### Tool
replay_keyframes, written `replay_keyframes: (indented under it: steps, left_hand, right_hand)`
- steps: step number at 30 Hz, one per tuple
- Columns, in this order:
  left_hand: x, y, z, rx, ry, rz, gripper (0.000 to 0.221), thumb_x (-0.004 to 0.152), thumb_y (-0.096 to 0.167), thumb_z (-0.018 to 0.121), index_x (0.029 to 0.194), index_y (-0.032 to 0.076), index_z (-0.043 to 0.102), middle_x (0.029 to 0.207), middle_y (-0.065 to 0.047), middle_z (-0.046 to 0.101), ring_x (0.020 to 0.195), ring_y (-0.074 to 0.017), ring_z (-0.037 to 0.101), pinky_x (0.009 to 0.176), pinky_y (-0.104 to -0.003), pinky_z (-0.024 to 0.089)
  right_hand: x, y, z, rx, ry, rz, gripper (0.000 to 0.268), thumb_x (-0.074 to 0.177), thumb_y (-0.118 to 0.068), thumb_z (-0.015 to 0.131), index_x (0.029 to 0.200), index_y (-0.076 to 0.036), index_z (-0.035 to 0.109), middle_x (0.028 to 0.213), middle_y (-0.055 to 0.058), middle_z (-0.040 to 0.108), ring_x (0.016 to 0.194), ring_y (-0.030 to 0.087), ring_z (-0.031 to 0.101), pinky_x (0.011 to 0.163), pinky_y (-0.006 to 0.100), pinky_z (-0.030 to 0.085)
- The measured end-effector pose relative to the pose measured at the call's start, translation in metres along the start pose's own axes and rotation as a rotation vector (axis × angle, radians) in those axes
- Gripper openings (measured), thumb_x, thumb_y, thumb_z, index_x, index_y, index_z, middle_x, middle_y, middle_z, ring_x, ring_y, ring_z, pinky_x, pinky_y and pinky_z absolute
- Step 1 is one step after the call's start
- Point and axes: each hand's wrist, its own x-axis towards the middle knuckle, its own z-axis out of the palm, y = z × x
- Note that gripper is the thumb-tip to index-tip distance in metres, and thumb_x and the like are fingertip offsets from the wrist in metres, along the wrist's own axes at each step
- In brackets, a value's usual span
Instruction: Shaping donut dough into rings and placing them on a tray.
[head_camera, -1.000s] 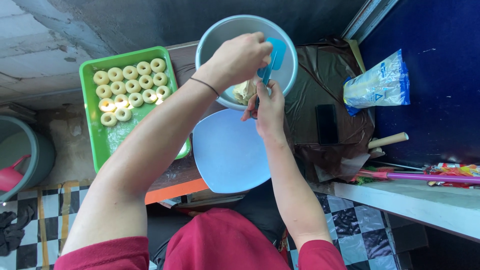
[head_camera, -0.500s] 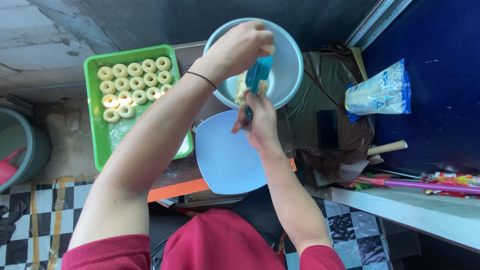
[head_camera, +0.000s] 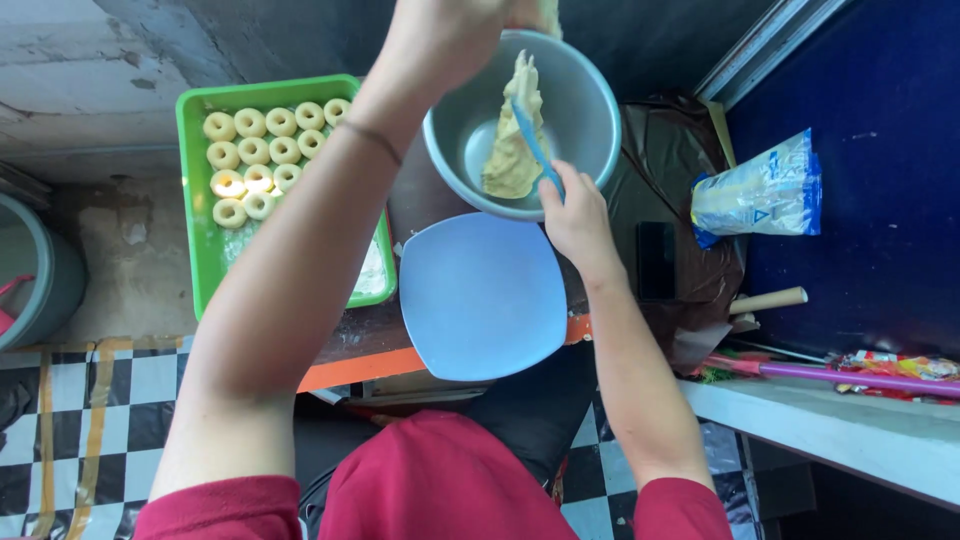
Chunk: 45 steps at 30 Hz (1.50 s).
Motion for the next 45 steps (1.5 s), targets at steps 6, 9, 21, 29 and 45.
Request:
replay_keyframes:
  steps: [6,9,21,29,45]
  left_hand:
    - [-0.088,0.020,0.007,-0.343,-0.016,-0.346,0.025,0.095,0.036,0.076,0.101,0.012,0.068,0.067,-0.004,0.071,0.062,-0.0206,0.072,0.068,-0.036,0.056]
    - [-0.154,0.027,0.026,-0.462,-0.025,-0.605,0.028,0.088,0.023,0.081,0.108,0.006,0.072,0.082,-0.010,0.069,0.069,-0.0196,0.070,0.060,-0.033,0.057]
    - [-0.310,0.027,0.034,-0.783,0.028,-1.087,0.040,0.083,0.007,0.084,0.120,0.000,0.069,0.095,-0.016,0.067,0.074,-0.0237,0.075,0.067,-0.033,0.067]
    - [-0.321,0.033,0.023,-0.920,0.050,-1.127,0.027,0.094,0.004,0.071,0.117,-0.008,0.063,0.097,-0.026,0.068,0.077,-0.0320,0.076,0.071,-0.040,0.069]
    - [-0.294,0.055,-0.008,-0.518,-0.357,-1.055,0.024,0.100,0.027,0.064,0.118,0.012,0.071,0.079,-0.006,0.077,0.072,-0.0158,0.077,0.071,-0.030,0.059]
  right_hand:
    - [-0.066,-0.068,-0.020,-0.034,-0.006,-0.382,0.048,0.109,-0.039,0.058,0.146,-0.009,0.057,0.129,0.017,0.060,0.122,0.038,0.059,0.098,0.050,0.050]
    - [-0.098,-0.064,0.001,0.598,-0.140,-0.247,0.055,0.101,-0.020,0.070,0.147,0.003,0.051,0.113,0.013,0.053,0.095,0.026,0.071,0.079,0.036,0.067]
    - [-0.163,-0.006,0.055,0.528,-0.277,-0.018,0.036,0.094,-0.005,0.075,0.128,0.002,0.068,0.104,0.018,0.067,0.084,0.021,0.071,0.076,0.034,0.066]
    - [-0.169,-0.007,0.062,0.469,-0.186,0.077,0.022,0.098,-0.002,0.070,0.119,0.003,0.072,0.095,0.019,0.070,0.077,0.017,0.067,0.072,0.032,0.066]
    - [-0.178,-0.016,0.051,0.333,-0.162,0.048,0.026,0.095,-0.003,0.075,0.121,-0.002,0.071,0.099,0.014,0.071,0.086,0.014,0.069,0.079,0.030,0.063]
